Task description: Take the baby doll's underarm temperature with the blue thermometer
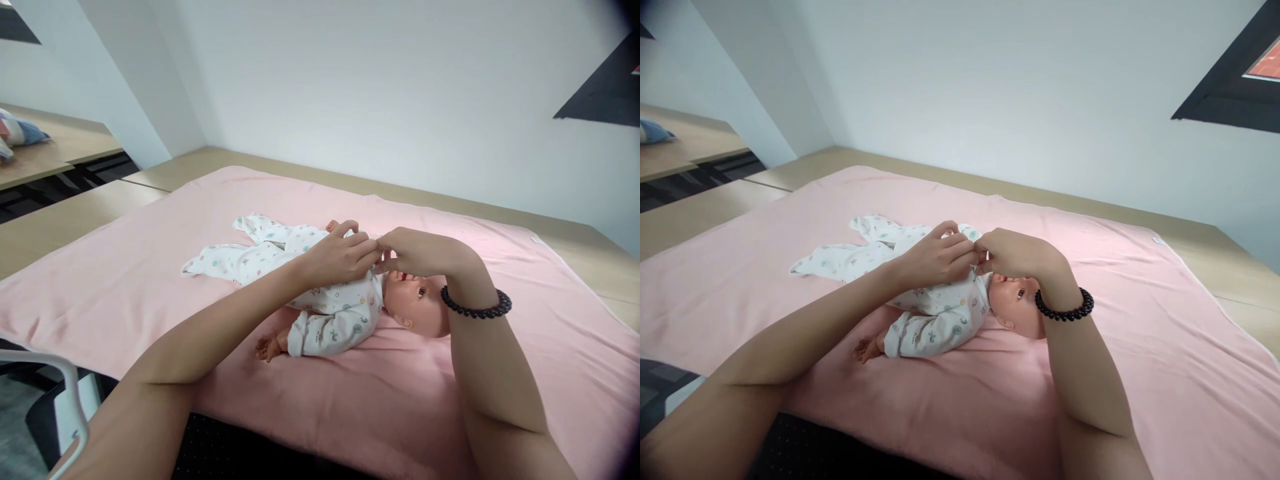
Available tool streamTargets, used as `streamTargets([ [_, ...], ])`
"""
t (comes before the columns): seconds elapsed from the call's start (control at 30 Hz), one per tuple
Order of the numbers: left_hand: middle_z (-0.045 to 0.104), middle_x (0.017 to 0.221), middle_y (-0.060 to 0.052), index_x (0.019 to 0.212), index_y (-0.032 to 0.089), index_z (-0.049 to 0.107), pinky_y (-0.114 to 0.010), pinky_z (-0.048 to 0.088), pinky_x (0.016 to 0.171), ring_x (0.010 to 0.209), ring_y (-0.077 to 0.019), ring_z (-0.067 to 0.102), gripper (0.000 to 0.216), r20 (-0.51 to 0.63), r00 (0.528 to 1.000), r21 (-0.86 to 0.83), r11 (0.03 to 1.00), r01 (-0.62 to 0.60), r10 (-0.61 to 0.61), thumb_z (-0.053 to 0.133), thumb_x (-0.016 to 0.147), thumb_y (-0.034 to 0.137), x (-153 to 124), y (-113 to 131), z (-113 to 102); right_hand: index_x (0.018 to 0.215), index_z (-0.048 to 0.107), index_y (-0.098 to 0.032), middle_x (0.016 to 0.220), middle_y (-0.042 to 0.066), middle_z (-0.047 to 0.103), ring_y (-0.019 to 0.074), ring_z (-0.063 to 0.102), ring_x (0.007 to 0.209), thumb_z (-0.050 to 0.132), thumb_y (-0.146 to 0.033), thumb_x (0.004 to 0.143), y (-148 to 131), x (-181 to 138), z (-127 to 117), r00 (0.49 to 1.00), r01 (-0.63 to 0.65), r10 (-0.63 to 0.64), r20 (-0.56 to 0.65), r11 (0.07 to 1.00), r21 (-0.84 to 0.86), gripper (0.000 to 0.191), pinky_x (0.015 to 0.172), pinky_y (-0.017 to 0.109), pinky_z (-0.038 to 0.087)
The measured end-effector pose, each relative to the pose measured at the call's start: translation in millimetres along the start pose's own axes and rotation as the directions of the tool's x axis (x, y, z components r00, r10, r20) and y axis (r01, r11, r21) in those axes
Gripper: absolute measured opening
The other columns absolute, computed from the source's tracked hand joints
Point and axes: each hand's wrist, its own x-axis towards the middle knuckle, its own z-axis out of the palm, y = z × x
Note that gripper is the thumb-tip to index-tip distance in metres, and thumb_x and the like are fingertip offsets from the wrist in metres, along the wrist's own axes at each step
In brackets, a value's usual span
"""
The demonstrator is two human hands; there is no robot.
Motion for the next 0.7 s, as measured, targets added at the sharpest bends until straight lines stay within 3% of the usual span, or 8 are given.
streamTargets([
  [0.17,0.062,0.080,0.000,0.090,0.020,0.057,-0.037,0.043,0.086,0.074,-0.0150,0.051,0.020,-0.031,0.999,0.022,1.000,-0.007,0.008,0.042,0.097,0.009,-1.1,1.0,4.0,0.070,0.048,-0.019,0.067,0.000,0.056,0.0125,0.046,0.060,0.055,-0.023,0.090,-3.3,-0.2,2.8,0.999,-0.042,0.042,0.022,0.999,-0.028,0.021,0.057,0.028,0.034],
  [0.33,0.057,0.075,0.000,0.080,0.020,0.053,-0.034,0.044,0.083,0.072,-0.0150,0.049,0.020,-0.088,0.996,0.031,0.999,-0.014,0.017,0.046,0.096,0.010,-0.9,2.3,3.5,0.064,0.033,-0.020,0.059,-0.003,0.041,0.0104,0.032,0.054,0.051,-0.018,0.087,-5.8,-0.2,5.3,0.998,-0.023,0.031,0.057,0.991,-0.132,0.030,0.053,0.028,0.028],
  [0.57,0.058,0.076,-0.001,0.079,0.020,0.053,-0.031,0.045,0.083,0.075,-0.0150,0.051,0.021,-0.088,0.993,-0.023,0.996,-0.084,0.082,0.048,0.097,0.009,-2.3,-3.9,2.1,0.065,0.038,-0.020,0.062,-0.001,0.049,0.0111,0.037,0.056,0.053,-0.019,0.084,-7.6,-1.7,4.3,0.999,-0.040,0.040,-0.004,0.985,-0.165,0.024,0.054,0.029,0.028],
  [0.7,0.061,0.080,-0.002,0.083,0.019,0.056,-0.031,0.044,0.083,0.077,-0.0149,0.054,0.020,-0.017,0.994,-0.122,0.987,-0.105,0.104,0.047,0.096,0.008,-2.4,-7.6,-2.3,0.067,0.044,-0.019,0.063,-0.002,0.052,0.0112,0.041,0.057,0.054,-0.016,0.081,-4.1,-2.4,0.4,1.000,-0.031,0.031,-0.006,0.995,-0.093,0.017,0.055,0.028,0.029],
])
